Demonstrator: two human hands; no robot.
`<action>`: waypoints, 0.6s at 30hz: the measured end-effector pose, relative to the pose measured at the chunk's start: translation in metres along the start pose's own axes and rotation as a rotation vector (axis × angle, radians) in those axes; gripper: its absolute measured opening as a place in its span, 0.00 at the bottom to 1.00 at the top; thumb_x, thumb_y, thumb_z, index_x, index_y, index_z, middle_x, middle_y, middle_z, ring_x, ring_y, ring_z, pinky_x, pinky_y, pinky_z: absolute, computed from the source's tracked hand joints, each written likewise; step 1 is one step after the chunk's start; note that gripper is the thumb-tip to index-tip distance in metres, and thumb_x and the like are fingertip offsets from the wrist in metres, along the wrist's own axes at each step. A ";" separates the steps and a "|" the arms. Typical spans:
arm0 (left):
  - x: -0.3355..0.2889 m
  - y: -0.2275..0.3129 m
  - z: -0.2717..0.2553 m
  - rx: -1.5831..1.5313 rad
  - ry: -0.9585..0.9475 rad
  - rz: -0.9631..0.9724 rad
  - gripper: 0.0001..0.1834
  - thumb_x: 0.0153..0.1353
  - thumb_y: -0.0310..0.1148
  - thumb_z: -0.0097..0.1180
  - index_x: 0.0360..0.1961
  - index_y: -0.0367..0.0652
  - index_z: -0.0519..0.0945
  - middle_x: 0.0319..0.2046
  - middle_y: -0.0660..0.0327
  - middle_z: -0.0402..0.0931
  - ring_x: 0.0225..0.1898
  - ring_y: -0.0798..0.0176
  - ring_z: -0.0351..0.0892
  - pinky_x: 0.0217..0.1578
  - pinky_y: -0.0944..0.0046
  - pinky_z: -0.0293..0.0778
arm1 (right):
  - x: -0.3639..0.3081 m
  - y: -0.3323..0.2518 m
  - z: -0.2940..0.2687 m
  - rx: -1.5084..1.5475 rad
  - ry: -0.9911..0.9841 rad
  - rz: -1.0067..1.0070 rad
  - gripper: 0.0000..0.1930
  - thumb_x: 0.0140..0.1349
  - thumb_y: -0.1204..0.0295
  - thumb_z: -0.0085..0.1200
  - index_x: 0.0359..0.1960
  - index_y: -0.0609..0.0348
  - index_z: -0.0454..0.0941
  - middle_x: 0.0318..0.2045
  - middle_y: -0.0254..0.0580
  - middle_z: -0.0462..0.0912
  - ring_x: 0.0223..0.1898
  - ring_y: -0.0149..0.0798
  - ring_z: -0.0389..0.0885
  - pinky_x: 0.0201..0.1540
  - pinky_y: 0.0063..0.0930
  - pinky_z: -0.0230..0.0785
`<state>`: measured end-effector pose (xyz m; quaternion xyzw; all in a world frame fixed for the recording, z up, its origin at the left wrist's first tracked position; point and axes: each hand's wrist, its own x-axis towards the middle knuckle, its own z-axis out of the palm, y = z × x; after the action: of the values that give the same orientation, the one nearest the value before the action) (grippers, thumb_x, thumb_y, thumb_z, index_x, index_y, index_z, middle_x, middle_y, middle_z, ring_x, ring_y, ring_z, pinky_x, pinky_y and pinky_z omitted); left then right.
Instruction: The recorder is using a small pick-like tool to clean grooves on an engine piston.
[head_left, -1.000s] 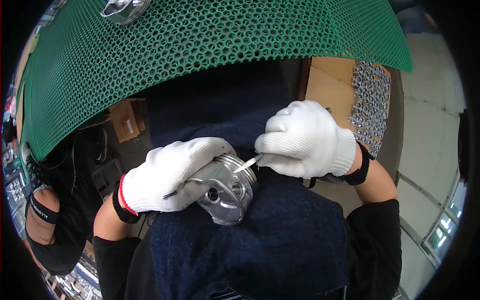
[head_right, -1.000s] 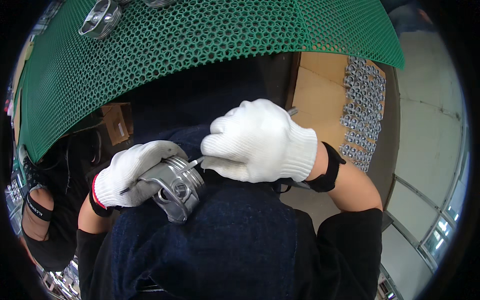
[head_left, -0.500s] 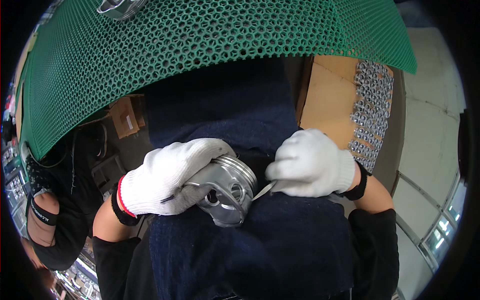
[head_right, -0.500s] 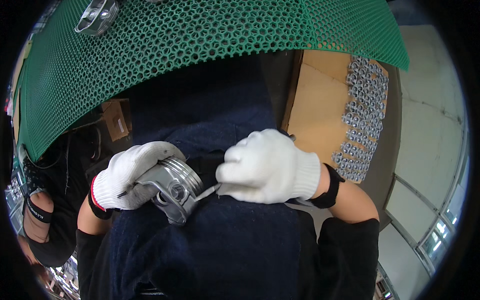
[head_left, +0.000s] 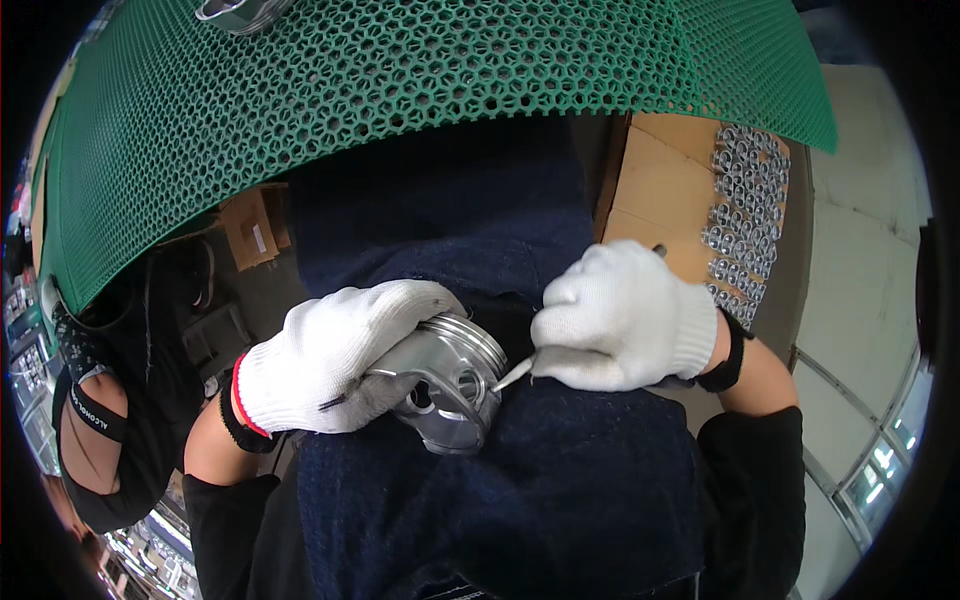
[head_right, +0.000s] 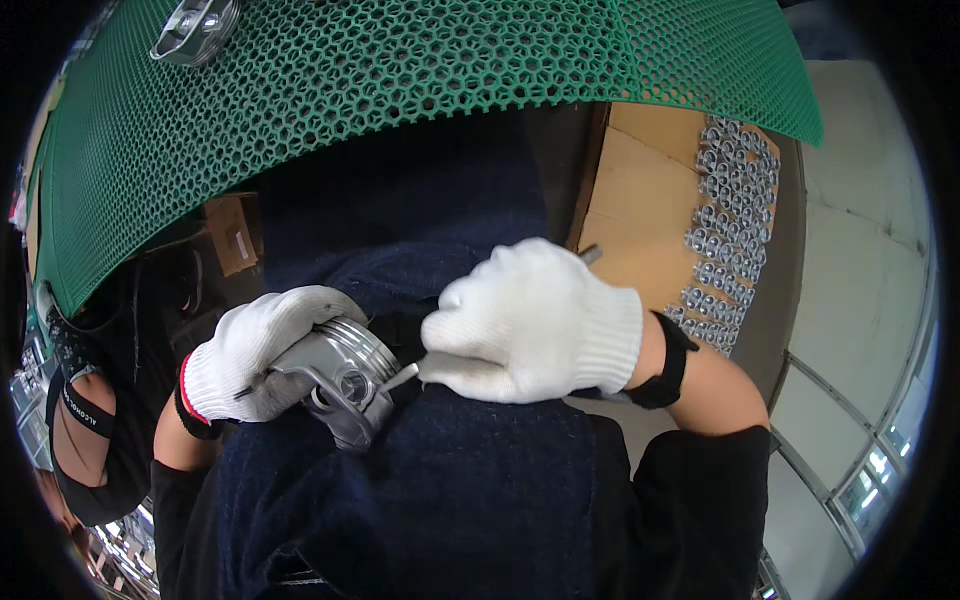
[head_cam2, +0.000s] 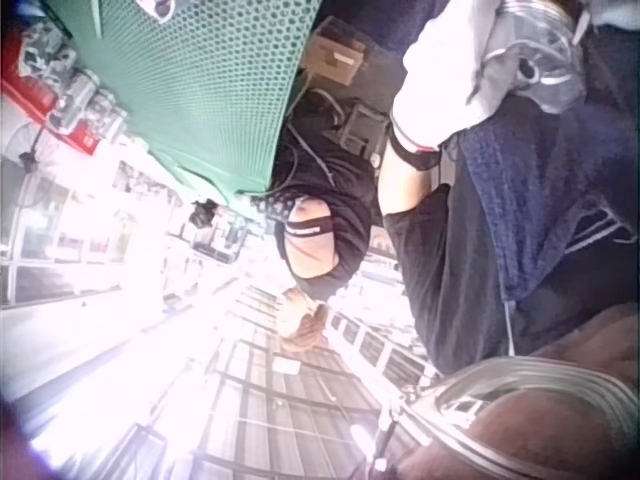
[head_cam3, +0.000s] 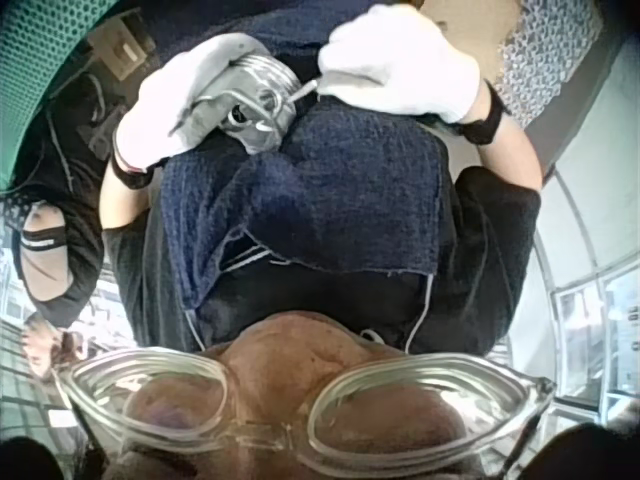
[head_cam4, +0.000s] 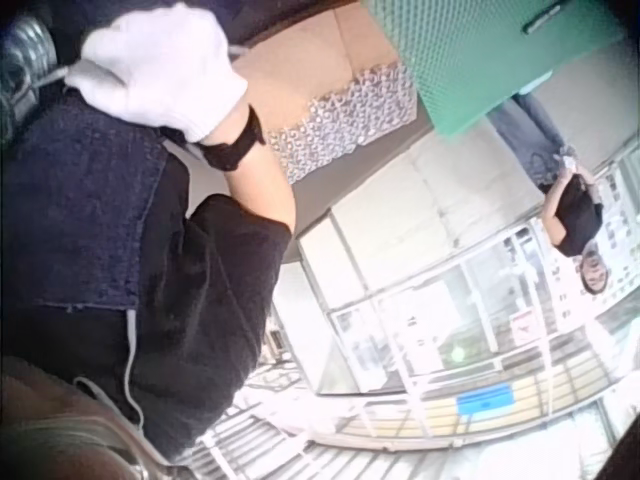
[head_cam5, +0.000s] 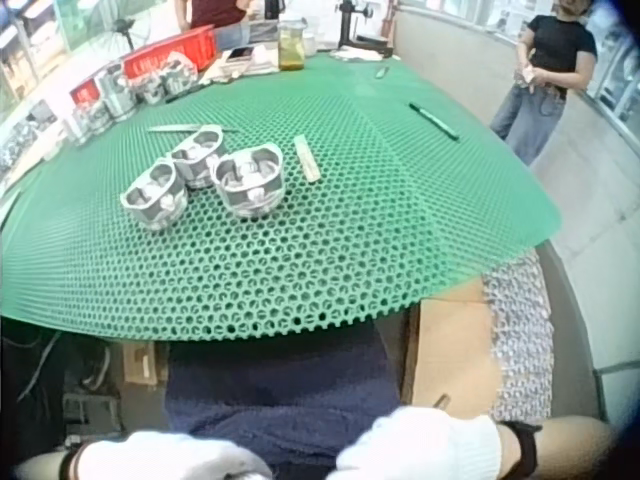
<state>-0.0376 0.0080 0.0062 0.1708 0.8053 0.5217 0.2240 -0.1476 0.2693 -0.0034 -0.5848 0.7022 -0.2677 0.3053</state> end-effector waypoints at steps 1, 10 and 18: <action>-0.001 -0.002 0.000 -0.003 0.000 -0.002 0.30 0.43 0.27 0.58 0.53 0.35 0.74 0.44 0.50 0.81 0.43 0.46 0.83 0.44 0.58 0.78 | -0.002 -0.001 0.005 0.045 0.009 -0.008 0.15 0.59 0.55 0.56 0.21 0.50 0.75 0.18 0.36 0.75 0.20 0.44 0.79 0.22 0.38 0.70; 0.005 -0.003 -0.008 -0.039 -0.104 0.000 0.31 0.52 0.28 0.57 0.59 0.33 0.69 0.45 0.50 0.79 0.46 0.51 0.81 0.46 0.60 0.76 | -0.005 0.009 0.027 0.299 0.112 0.001 0.12 0.62 0.57 0.55 0.30 0.51 0.80 0.24 0.40 0.80 0.26 0.48 0.81 0.28 0.37 0.75; 0.029 0.028 -0.013 0.388 0.164 0.032 0.29 0.53 0.30 0.66 0.55 0.36 0.69 0.41 0.52 0.76 0.39 0.57 0.82 0.36 0.58 0.79 | 0.034 -0.023 -0.021 0.057 0.258 0.151 0.39 0.49 0.59 0.67 0.64 0.57 0.68 0.39 0.48 0.84 0.33 0.46 0.85 0.38 0.33 0.78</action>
<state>-0.0674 0.0239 0.0311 0.1806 0.9034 0.3724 0.1122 -0.1528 0.2325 0.0234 -0.4823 0.7697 -0.3365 0.2483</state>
